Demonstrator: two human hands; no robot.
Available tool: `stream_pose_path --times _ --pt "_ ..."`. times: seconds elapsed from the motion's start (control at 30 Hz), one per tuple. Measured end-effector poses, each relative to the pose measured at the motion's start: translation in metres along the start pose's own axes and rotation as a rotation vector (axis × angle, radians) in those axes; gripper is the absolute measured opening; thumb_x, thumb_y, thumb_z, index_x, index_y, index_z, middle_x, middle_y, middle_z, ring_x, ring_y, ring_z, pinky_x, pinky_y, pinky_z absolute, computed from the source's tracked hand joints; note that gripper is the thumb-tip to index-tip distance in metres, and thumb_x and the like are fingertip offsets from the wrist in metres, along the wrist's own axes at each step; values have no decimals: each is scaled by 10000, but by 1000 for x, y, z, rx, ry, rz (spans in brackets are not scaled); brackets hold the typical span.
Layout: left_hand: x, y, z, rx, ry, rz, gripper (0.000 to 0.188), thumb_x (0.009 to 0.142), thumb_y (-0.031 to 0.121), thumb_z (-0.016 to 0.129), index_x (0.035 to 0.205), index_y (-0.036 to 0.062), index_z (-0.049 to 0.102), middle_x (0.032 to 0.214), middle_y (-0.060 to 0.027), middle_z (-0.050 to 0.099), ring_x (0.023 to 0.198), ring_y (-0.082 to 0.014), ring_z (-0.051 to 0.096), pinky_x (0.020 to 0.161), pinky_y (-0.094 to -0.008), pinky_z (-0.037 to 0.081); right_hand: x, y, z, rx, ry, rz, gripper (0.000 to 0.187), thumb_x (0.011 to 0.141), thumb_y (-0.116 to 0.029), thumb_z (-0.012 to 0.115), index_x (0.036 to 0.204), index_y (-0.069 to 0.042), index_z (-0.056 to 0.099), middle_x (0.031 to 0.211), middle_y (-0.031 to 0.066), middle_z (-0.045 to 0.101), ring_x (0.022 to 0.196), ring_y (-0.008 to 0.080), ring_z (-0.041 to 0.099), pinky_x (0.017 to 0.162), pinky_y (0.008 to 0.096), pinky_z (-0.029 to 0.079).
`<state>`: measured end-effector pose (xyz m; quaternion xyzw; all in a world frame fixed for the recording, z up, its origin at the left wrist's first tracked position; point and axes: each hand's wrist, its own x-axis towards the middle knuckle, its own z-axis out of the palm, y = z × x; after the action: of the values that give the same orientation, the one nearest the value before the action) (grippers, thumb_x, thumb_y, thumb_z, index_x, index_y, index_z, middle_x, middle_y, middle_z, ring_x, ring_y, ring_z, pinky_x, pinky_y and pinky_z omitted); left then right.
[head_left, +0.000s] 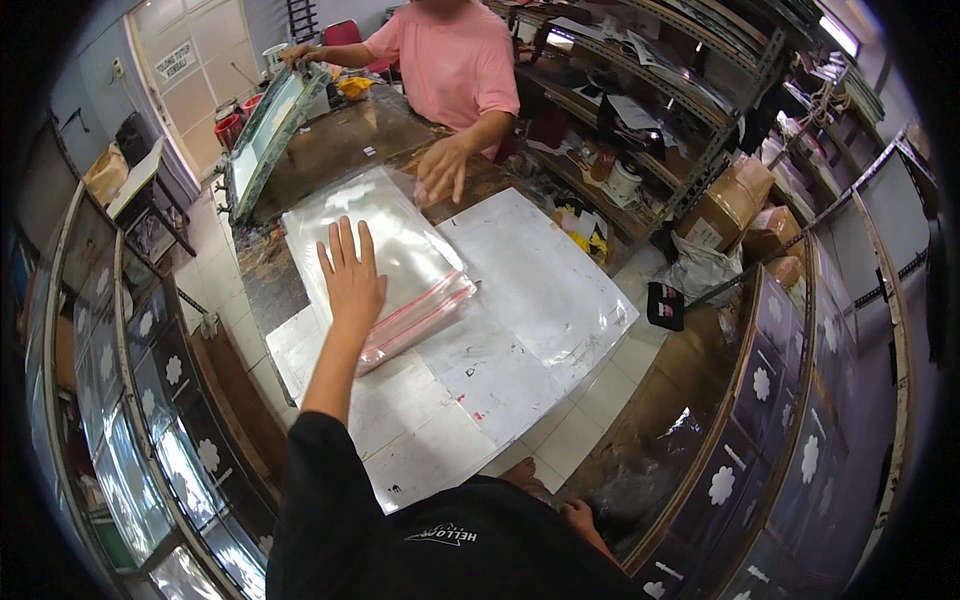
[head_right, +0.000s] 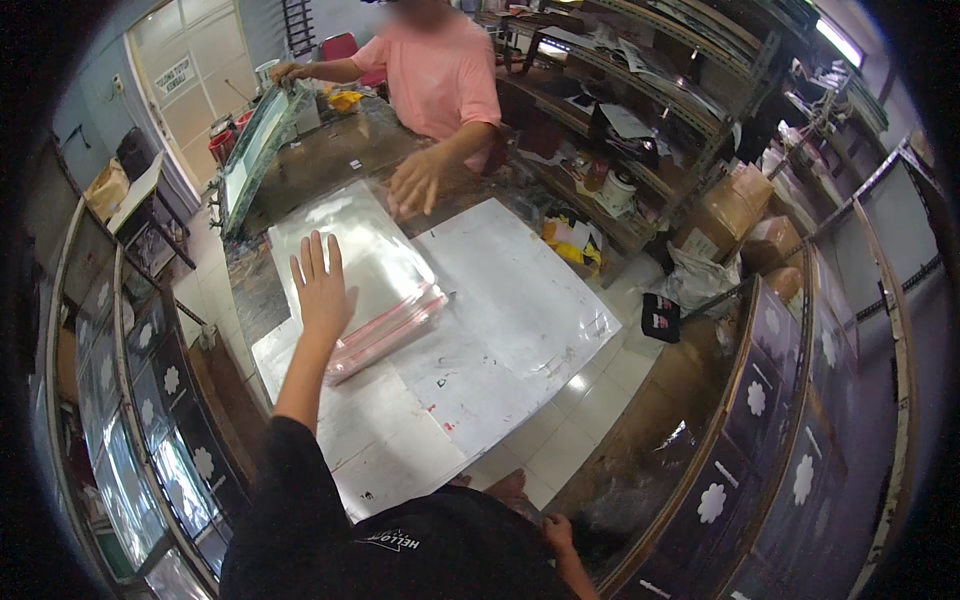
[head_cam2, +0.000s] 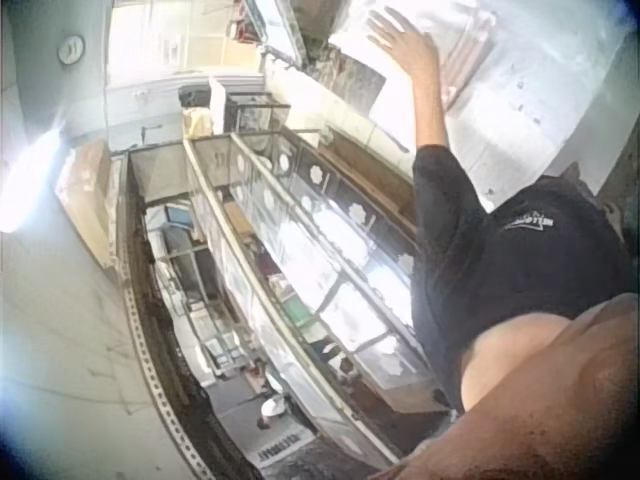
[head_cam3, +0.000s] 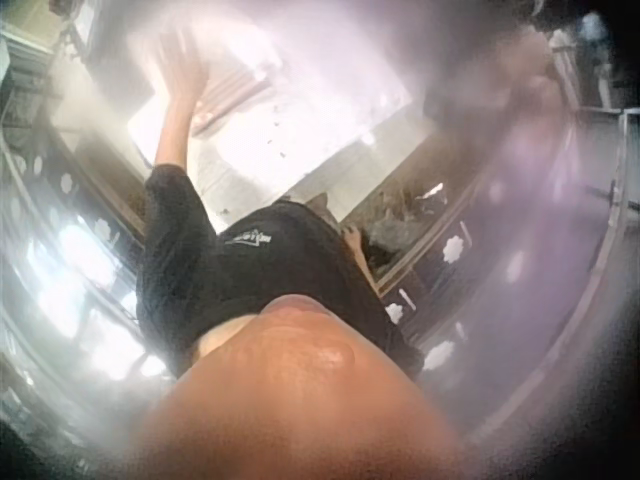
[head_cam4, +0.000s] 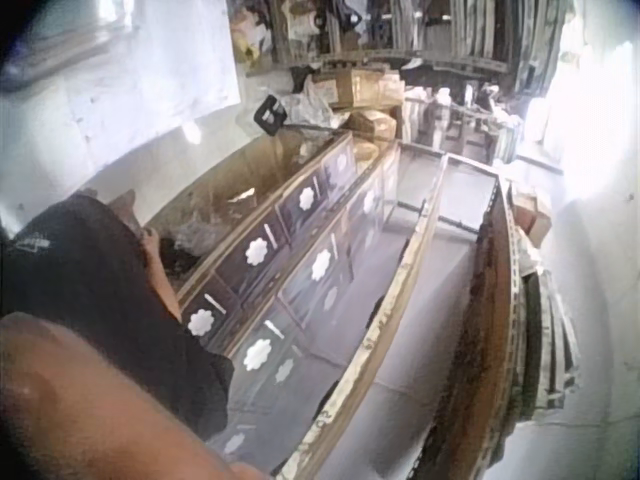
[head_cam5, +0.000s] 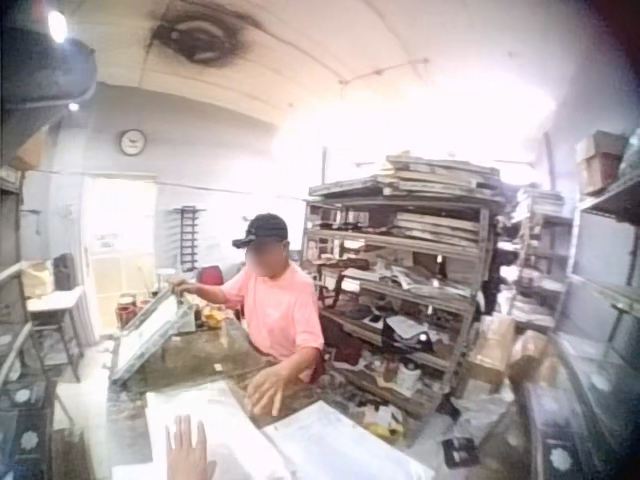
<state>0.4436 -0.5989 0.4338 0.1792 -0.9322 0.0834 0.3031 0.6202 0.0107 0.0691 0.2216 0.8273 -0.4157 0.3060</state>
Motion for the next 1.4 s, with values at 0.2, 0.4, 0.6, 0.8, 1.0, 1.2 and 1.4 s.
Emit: stream_pose_path --times 0.2,0.4,0.6,0.8,1.0,1.2,1.4 --pt "-4 7 46 -22 -241 238 139 847 114 607 949 39 666 966 -104 637 981 -268 597 894 -460 408 32 72 17 209 97 -48 230 920 -118 620 1085 41 623 932 151 691 748 242 680 628 362 549" --pt "-49 111 -7 -242 -235 523 244 851 91 569 1069 12 643 794 -80 593 731 -251 598 691 -416 426 -68 -133 -6 723 95 -165 349 971 -189 643 1244 20 584 1175 121 636 1053 214 638 872 350 536" --pt "-86 210 -58 -394 -415 841 521 828 76 609 1343 20 551 752 -73 591 653 -241 597 633 -404 417 -156 -307 -64 1085 -472 -659 556 1024 -254 578 1500 -54 374 1527 92 403 1347 259 490 1071 413 440" --pt "-124 271 -68 -598 -505 1044 574 818 99 616 1384 76 524 806 -100 637 712 -286 653 661 -443 470 -138 -318 -79 1100 -128 -616 466 1031 -236 559 1448 -52 465 1378 87 540 1177 150 549 989 333 462" --pt "-144 310 -90 -871 -593 1257 582 836 266 717 1345 34 553 828 -89 606 711 -265 631 669 -408 456 -117 -267 -126 915 184 -474 342 1020 -89 512 1346 14 538 1297 112 600 1177 233 634 966 339 529" --pt "-131 318 -82 -1078 -719 1116 608 814 294 777 1312 13 570 871 -124 578 800 -310 583 709 -410 439 -101 -212 -227 794 320 -463 370 957 31 487 1321 42 553 1252 136 628 1124 249 671 914 312 556" --pt "-117 291 -14 -972 -646 845 455 816 108 749 1232 -13 608 924 -157 595 843 -339 580 748 -429 455 -83 -172 -313 715 458 -394 657 893 104 441 1528 -37 347 1580 191 330 1066 268 699 882 309 567"
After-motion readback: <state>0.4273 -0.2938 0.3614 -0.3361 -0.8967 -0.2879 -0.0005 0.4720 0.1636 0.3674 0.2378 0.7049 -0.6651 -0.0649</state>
